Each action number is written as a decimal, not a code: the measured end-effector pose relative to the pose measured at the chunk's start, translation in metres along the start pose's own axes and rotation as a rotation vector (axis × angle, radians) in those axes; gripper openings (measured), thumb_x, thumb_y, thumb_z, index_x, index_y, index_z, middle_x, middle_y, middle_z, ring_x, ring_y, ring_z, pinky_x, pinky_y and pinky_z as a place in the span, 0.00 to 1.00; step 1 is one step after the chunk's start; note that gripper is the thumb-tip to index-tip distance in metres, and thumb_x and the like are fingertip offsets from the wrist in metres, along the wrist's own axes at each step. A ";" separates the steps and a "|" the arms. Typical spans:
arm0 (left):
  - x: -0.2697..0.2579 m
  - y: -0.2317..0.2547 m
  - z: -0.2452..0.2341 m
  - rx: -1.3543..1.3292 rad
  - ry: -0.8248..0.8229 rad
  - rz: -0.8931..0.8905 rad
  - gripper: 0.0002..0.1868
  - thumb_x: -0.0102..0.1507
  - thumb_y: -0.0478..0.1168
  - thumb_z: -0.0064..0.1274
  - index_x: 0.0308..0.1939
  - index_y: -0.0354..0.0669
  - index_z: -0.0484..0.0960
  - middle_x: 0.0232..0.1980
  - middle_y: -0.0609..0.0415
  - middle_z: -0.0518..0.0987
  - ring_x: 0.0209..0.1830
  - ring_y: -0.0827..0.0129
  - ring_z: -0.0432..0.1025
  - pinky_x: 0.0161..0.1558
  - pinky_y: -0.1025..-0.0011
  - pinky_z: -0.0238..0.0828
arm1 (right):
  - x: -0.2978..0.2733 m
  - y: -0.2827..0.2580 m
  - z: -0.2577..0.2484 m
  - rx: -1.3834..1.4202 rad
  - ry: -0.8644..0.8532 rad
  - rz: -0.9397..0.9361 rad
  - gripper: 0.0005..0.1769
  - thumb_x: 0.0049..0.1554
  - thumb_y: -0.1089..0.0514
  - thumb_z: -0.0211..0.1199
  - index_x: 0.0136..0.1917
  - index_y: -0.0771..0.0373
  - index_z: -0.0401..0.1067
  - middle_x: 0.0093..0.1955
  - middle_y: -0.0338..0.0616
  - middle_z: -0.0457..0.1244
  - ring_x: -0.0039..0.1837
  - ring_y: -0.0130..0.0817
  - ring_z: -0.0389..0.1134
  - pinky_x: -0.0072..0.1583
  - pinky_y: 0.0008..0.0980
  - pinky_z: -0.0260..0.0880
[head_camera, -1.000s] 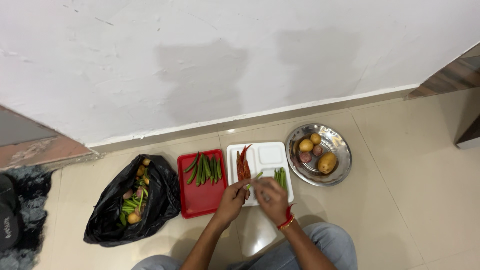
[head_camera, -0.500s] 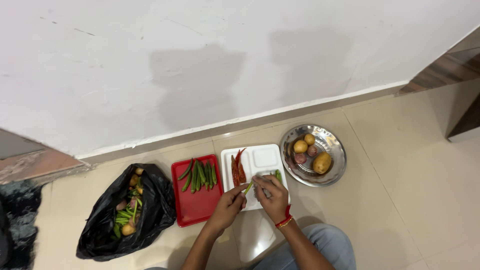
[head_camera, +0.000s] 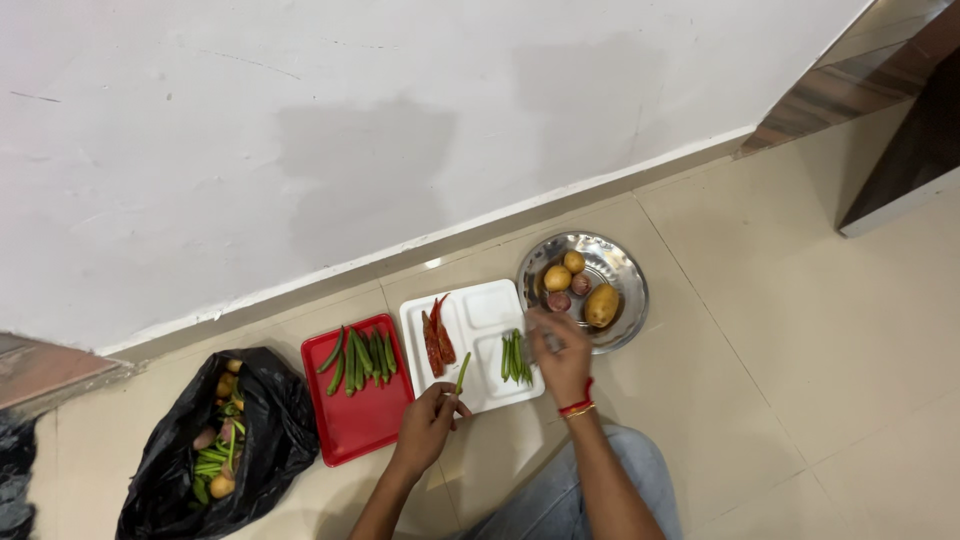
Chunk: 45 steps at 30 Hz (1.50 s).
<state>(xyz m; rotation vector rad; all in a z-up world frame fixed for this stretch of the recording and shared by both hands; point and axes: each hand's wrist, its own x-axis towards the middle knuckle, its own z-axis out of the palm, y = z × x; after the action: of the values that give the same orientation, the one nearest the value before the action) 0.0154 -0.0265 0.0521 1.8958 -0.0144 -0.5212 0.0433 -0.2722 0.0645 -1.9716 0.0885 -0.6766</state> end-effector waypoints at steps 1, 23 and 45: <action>0.001 -0.001 0.004 0.134 0.029 0.001 0.15 0.68 0.42 0.45 0.53 0.38 0.79 0.32 0.55 0.86 0.25 0.66 0.73 0.32 0.66 0.69 | 0.007 0.005 -0.011 0.002 0.042 -0.001 0.16 0.54 0.69 0.65 0.56 0.62 0.80 0.52 0.45 0.71 0.53 0.30 0.72 0.57 0.27 0.71; 0.001 -0.031 -0.079 0.554 0.337 -0.041 0.12 0.59 0.49 0.58 0.40 0.47 0.87 0.39 0.48 0.85 0.40 0.53 0.80 0.43 0.56 0.77 | 0.000 0.024 0.001 0.880 -0.124 0.781 0.14 0.64 0.49 0.61 0.58 0.59 0.77 0.53 0.40 0.69 0.54 0.31 0.70 0.55 0.36 0.73; -0.096 -0.103 -0.261 0.543 0.569 -0.533 0.25 0.53 0.53 0.67 0.53 0.59 0.82 0.49 0.51 0.83 0.49 0.55 0.78 0.49 0.56 0.75 | -0.051 0.004 0.074 0.656 -0.482 0.828 0.11 0.62 0.63 0.62 0.58 0.66 0.76 0.55 0.44 0.70 0.55 0.32 0.72 0.54 0.38 0.76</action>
<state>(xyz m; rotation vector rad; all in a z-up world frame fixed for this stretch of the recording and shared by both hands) -0.0013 0.2694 0.0682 2.5348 0.8107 -0.3223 0.0379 -0.1978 0.0147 -1.2396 0.3196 0.2952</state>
